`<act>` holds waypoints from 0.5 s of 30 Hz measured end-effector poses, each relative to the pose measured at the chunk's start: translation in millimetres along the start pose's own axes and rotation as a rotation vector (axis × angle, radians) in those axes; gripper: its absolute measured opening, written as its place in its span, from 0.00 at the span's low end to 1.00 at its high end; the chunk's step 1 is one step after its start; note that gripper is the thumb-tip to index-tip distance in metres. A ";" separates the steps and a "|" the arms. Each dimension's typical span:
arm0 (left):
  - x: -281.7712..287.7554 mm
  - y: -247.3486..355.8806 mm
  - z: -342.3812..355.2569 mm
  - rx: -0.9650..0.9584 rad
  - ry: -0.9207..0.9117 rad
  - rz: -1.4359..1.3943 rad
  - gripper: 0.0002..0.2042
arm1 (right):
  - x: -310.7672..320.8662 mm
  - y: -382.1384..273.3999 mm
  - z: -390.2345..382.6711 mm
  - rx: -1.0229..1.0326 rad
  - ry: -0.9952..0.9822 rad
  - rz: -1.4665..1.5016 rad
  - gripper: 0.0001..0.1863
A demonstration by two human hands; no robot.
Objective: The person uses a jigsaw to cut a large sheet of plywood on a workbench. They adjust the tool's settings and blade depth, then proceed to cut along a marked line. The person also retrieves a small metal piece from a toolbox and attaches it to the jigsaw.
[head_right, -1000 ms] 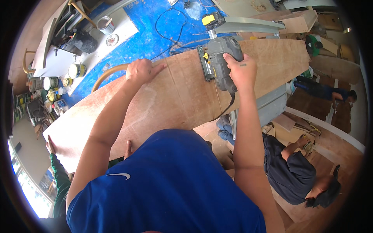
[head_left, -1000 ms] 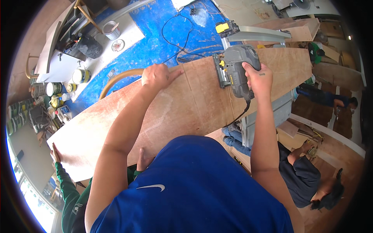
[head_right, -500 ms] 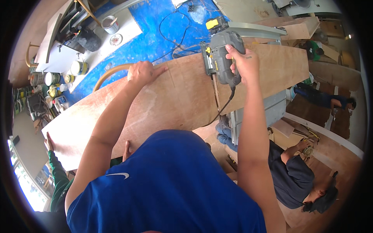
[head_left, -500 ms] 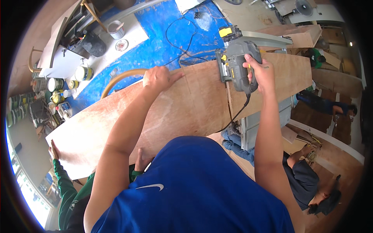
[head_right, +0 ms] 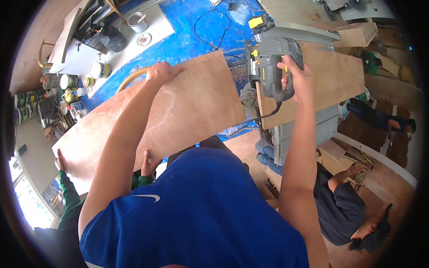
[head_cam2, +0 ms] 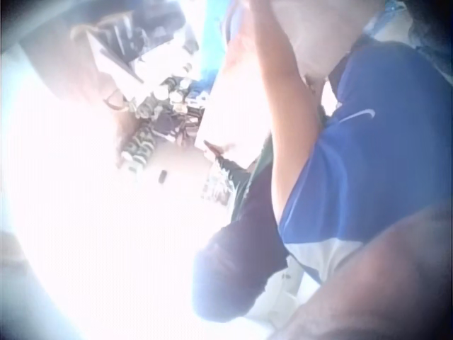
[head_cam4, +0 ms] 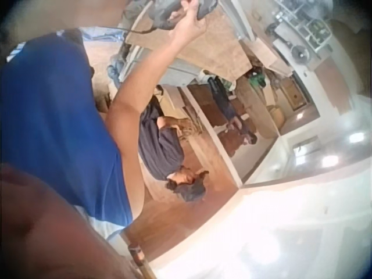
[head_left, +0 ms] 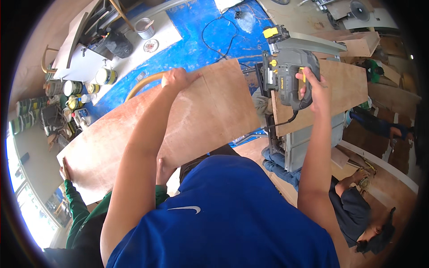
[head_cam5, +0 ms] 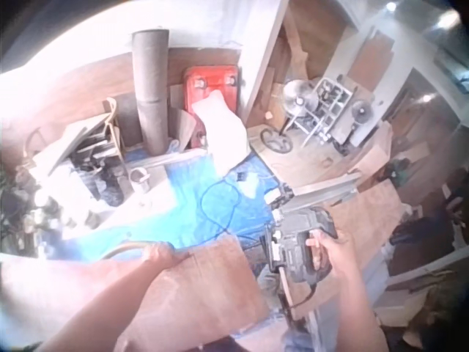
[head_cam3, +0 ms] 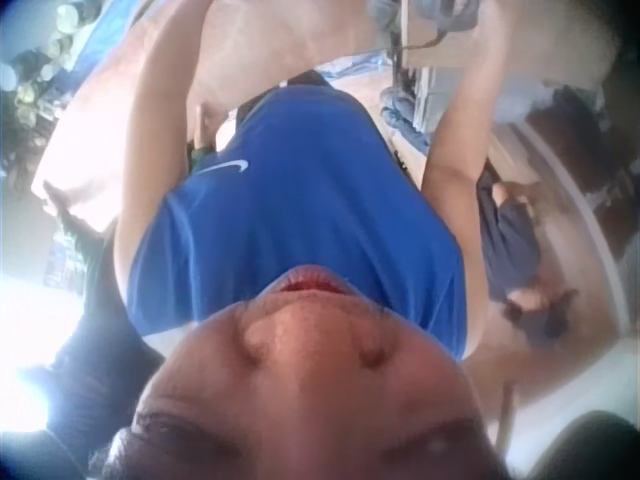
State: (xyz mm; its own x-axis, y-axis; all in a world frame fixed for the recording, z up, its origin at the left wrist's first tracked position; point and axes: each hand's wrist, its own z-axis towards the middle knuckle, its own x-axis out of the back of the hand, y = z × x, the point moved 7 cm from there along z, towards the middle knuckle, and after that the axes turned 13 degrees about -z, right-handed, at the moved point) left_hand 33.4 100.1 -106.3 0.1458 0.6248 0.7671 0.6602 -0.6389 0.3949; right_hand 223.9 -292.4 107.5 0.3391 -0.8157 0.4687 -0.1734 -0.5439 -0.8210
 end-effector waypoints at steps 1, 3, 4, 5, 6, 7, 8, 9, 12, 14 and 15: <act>1.6 -7.1 4.7 -0.008 0.008 0.010 0.40 | 4.2 2.2 -1.8 0.007 0.015 0.012 0.24; 8.2 -19.3 6.1 -0.022 0.045 0.003 0.39 | 9.9 5.1 -5.2 0.043 0.023 0.038 0.24; 14.7 -24.3 4.8 -0.027 0.073 -0.014 0.39 | 13.7 8.4 -7.1 0.044 0.029 0.059 0.23; 19.4 -26.8 3.8 -0.033 0.102 -0.031 0.38 | 16.1 11.4 -9.4 0.045 0.034 0.080 0.23; 29.4 -26.1 0.1 -0.029 0.138 -0.050 0.32 | 15.7 12.9 -10.7 0.043 0.043 0.100 0.24; 38.7 -28.3 -0.9 -0.089 0.252 -0.034 0.30 | 14.9 14.3 -11.4 0.040 0.050 0.119 0.24; 48.7 -34.3 -2.5 -0.150 0.366 -0.019 0.28 | 14.0 15.7 -11.8 0.038 0.058 0.139 0.24; 61.0 -26.9 -10.0 -0.217 0.480 -0.009 0.26 | 17.5 19.4 -12.2 0.039 0.053 0.187 0.24; 88.6 8.5 -39.9 -0.444 0.752 0.068 0.25 | 24.9 42.6 -11.6 0.038 0.046 0.308 0.24; 108.9 57.5 -77.4 -0.620 0.851 0.033 0.23 | 29.1 56.2 -12.5 0.028 0.057 0.353 0.24; 122.9 77.9 -89.5 -0.710 0.900 0.016 0.23 | 20.9 57.7 -7.6 0.021 0.060 0.368 0.25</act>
State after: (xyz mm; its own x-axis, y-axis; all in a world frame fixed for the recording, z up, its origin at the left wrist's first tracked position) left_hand 36.8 87.0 64.0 -0.6180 0.2495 0.7455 0.0568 -0.9316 0.3589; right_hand 214.0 -342.3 72.4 0.2029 -0.9663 0.1585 -0.2540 -0.2083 -0.9445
